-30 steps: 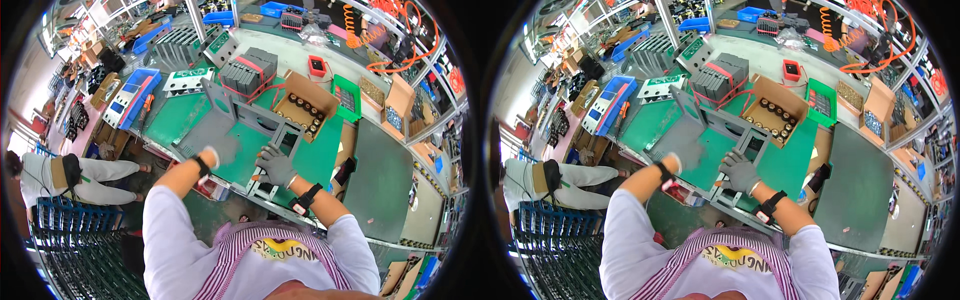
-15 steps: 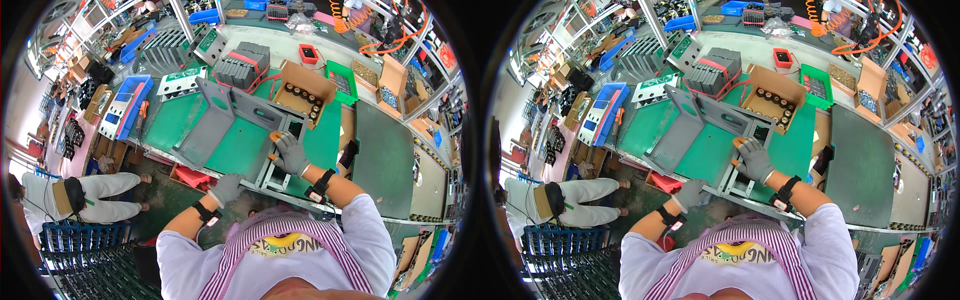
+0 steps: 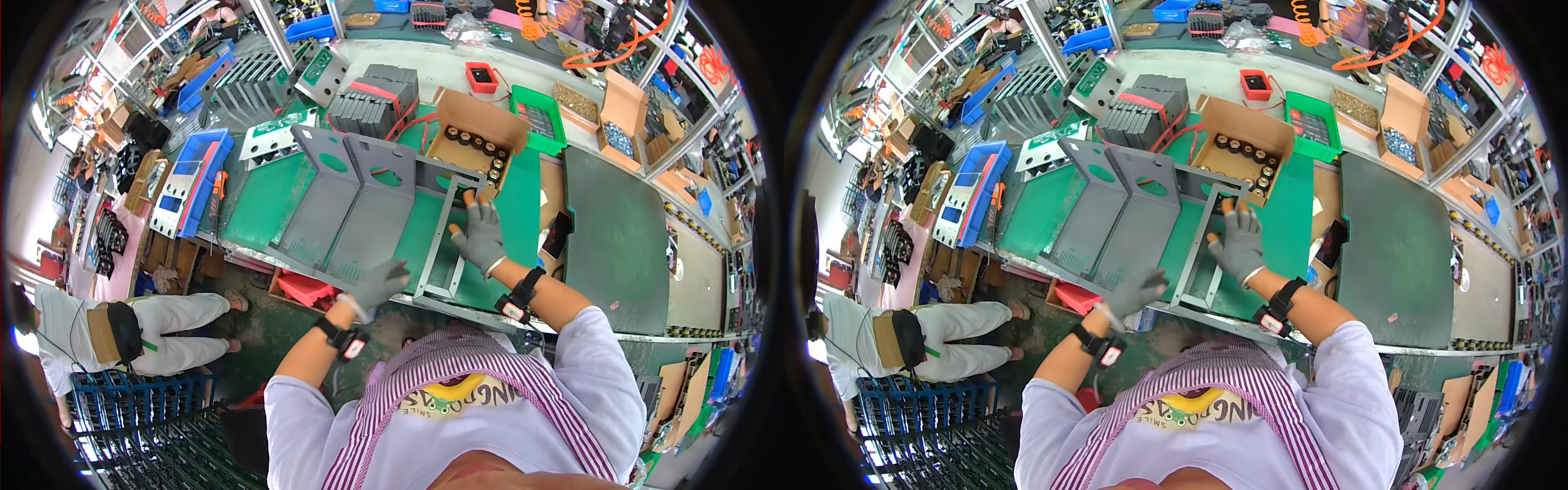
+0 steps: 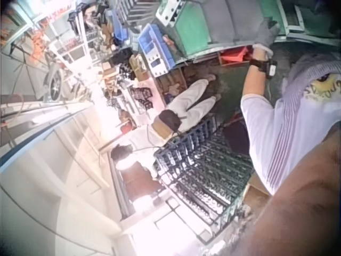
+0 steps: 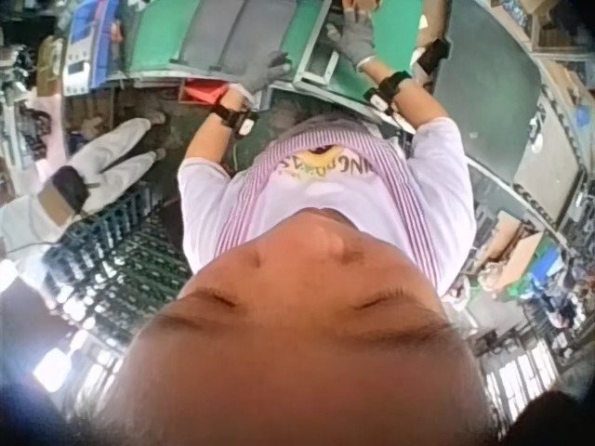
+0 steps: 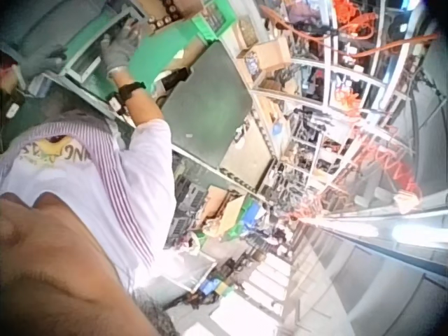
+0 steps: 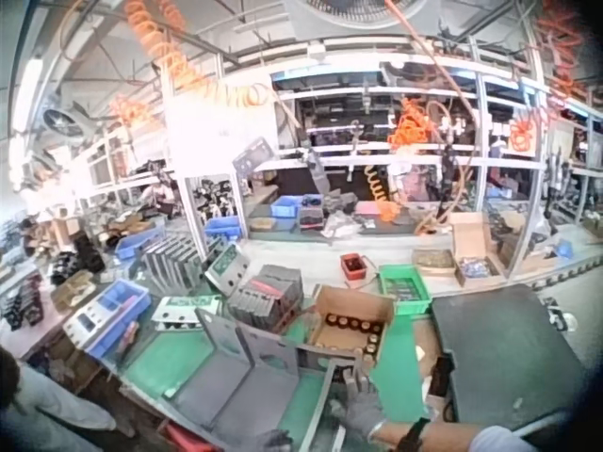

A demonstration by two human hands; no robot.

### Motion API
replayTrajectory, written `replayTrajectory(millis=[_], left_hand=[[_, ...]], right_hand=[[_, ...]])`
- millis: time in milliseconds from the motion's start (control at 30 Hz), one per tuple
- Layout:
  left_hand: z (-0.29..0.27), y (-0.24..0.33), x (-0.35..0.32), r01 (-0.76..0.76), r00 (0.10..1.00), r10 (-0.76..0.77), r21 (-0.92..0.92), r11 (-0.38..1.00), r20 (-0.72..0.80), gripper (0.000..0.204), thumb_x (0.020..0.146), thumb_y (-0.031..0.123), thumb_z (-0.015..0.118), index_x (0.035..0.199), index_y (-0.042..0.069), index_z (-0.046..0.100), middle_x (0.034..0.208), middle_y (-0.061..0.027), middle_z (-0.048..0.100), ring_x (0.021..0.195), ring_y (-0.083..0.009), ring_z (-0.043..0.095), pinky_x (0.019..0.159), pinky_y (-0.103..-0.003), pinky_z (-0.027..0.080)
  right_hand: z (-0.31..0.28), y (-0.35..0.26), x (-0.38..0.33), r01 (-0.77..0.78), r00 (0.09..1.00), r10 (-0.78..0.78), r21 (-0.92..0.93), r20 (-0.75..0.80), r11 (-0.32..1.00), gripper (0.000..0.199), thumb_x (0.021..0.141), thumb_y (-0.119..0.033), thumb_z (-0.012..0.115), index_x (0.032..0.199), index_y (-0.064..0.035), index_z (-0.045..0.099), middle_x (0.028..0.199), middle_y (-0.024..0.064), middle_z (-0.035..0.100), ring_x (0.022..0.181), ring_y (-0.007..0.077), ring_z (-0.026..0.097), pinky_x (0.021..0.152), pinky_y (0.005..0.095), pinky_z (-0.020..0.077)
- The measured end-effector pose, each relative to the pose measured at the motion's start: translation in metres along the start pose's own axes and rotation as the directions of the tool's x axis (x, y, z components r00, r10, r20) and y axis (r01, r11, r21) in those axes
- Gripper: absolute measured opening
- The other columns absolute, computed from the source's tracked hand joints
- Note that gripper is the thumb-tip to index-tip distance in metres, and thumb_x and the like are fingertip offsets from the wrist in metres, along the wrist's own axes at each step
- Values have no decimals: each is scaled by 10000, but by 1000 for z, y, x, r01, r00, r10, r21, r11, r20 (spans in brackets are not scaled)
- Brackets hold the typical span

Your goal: Installing sockets and fastening them with an electric screwdriver into a metal housing frame on an assembly line.

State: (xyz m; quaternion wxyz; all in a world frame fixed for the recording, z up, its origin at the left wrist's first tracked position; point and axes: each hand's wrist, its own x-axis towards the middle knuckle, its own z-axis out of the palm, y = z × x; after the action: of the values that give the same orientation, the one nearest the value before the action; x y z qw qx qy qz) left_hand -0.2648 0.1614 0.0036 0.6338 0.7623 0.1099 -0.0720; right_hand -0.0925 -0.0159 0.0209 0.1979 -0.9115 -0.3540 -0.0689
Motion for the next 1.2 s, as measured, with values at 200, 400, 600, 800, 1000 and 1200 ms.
replayTrajectory(millis=[200, 400, 600, 800, 1000, 1200], left_hand=[[42, 58, 31, 256, 965, -223, 659, 707, -136, 425, 791, 326, 499, 1047, -12, 464, 974, -234, 549, 908, -361, 535, 756, -404, 428], [0, 82, -43, 202, 951, 77, 788, 582, -301, 264, 778, 193, 488, 1000, 51, 470, 810, -188, 565, 721, -366, 555, 641, -458, 436], [-24, 147, -115, 188, 895, 359, 954, 233, -264, 251, 706, 101, 519, 955, 73, 500, 799, -115, 575, 675, -272, 579, 552, -352, 462], [-28, 171, -109, -21, 857, 516, 1000, 5, 15, 224, 683, 88, 505, 906, 81, 515, 797, -66, 570, 706, -235, 575, 550, -331, 458], [8, 177, -84, -202, 900, 388, 979, -35, 200, 210, 675, 117, 505, 883, 98, 515, 796, -30, 562, 743, -194, 574, 566, -297, 471], [-37, 185, -58, -476, 751, 651, 772, 421, 108, 362, 737, 293, 569, 1009, 56, 544, 939, -112, 574, 845, -306, 559, 645, -356, 475]], right_hand=[[-2, 4, 9, -492, 827, 415, 132, 380, 860, 732, 741, -243, 495, 1302, 33, 116, 1296, 261, 236, 1074, 379, 434, 893, 374, 378], [18, 102, -56, -588, 800, 358, 512, 481, 626, 801, 707, -197, 503, 1327, 18, 44, 1199, 258, 404, 1030, 359, 484, 825, 329, 419], [56, 89, -71, -435, 899, 331, 510, 286, 742, 763, 727, -197, 540, 1332, -17, 112, 1139, 236, 453, 939, 330, 521, 787, 340, 420], [-97, 6, -40, 35, 908, 216, 578, -360, 816, 582, 706, -215, 595, 1202, -23, 359, 1061, 192, 477, 934, 318, 501, 775, 391, 421], [-159, -71, -57, 584, 809, -588, 137, -16, 800, 433, 684, -160, 607, 1085, -78, 465, 940, 149, 527, 862, 314, 533, 718, 398, 446], [-122, 15, -104, 43, 999, -43, 327, -6, 944, 249, 718, -106, 570, 960, -51, 559, 830, 119, 593, 698, 200, 575, 622, 289, 454]])
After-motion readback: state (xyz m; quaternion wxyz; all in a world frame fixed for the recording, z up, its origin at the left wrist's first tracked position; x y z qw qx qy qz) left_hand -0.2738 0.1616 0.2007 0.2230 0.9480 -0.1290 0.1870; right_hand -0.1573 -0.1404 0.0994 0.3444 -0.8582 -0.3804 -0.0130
